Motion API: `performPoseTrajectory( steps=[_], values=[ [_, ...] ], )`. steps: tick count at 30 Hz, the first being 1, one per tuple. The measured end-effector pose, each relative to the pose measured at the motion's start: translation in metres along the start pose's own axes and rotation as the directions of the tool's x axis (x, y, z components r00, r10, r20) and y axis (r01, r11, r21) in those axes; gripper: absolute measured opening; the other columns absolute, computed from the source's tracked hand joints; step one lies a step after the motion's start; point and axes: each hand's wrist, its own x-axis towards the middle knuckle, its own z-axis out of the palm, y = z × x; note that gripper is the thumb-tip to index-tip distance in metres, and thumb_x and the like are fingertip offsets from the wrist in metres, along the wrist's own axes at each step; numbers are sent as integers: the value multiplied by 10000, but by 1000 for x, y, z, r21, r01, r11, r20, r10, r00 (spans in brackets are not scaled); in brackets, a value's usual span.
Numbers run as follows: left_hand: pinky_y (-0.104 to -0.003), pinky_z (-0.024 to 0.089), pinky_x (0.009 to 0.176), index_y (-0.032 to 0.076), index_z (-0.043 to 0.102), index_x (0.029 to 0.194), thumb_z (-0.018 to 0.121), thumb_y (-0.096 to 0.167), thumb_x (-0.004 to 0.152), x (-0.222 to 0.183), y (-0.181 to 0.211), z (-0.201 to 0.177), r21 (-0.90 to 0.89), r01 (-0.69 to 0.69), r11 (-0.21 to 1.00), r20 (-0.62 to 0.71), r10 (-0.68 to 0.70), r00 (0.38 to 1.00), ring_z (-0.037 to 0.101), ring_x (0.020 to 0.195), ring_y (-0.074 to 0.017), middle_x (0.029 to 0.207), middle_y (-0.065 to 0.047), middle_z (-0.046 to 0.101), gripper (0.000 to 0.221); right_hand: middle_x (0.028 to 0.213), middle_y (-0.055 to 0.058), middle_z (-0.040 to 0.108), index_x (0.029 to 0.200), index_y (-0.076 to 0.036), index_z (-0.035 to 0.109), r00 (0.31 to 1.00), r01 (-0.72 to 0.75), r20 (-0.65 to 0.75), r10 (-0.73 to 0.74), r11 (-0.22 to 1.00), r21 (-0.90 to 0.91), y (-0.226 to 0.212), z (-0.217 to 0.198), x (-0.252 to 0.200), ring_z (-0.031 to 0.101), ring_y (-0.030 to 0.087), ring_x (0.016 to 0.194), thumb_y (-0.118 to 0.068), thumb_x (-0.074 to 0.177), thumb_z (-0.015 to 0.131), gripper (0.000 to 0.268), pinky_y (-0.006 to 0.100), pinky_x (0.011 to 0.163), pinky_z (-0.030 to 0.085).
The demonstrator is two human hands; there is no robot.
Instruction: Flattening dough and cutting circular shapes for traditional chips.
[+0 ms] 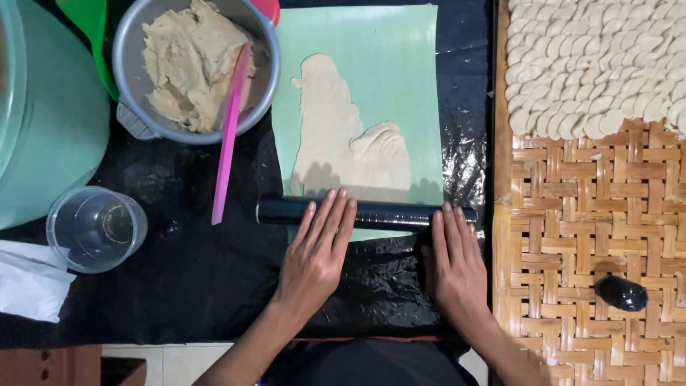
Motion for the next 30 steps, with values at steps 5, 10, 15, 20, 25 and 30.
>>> performPoseTrajectory(
  steps=[5, 10, 15, 20, 25, 30],
  values=[
    [-535, 338, 1208, -17, 548, 1444, 568, -9, 902, -7, 5, -5, -89, -9, 996, -55, 4, 998, 435, 1456, -408, 1527, -286, 483, 543, 1496, 243, 493, 1427, 42, 505, 998, -9, -68, 17, 993, 114, -4, -4, -14, 473, 431, 1403, -97, 908, 680, 565, 522, 1166, 406],
    [-550, 390, 1158, -41, 598, 1202, 608, 68, 900, 2, 0, -18, -113, -34, 993, -40, 30, 999, 561, 1285, -390, 1331, -235, 590, 320, 1278, 223, 571, 1303, 5, 586, 985, -26, -162, 56, 983, 184, -12, -20, 1, 559, 420, 1166, -137, 851, 816, 527, 503, 1008, 478],
    [-530, 402, 1083, -1, 569, 1251, 627, 111, 940, 19, -11, -32, -235, -46, 971, 22, 53, 998, 568, 1206, -355, 1247, -176, 603, 336, 1291, 227, 556, 1272, 19, 580, 985, 9, -169, 23, 982, 187, -4, -26, 23, 549, 433, 1188, -194, 849, 815, 529, 521, 1034, 464],
    [-495, 430, 1010, -16, 559, 1294, 654, 119, 923, 35, -13, -34, -244, -96, 965, 6, 100, 995, 568, 1167, -363, 1237, -200, 596, 405, 1283, 192, 582, 1269, 15, 586, 984, 36, -179, 2, 977, 209, 6, -33, 50, 560, 398, 1213, -202, 897, 780, 473, 530, 1102, 441],
    [-491, 448, 1014, -27, 575, 1292, 669, 110, 917, 40, -11, -15, -298, -62, 953, -22, 58, 998, 581, 1174, -378, 1243, -212, 616, 410, 1249, 173, 646, 1304, -26, 620, 985, 73, -167, -41, 979, 190, 15, -27, 64, 589, 361, 1196, -171, 914, 757, 437, 512, 1132, 443],
    [-526, 362, 1221, -81, 513, 1387, 627, 53, 936, 41, 6, 14, -39, 28, 999, -80, -31, 996, 499, 1392, -379, 1420, -255, 544, 484, 1367, 165, 643, 1423, -33, 567, 990, 105, -103, -94, 989, 108, 20, -12, 80, 572, 340, 1306, -196, 976, 663, 486, 513, 1175, 405]
  ],
)
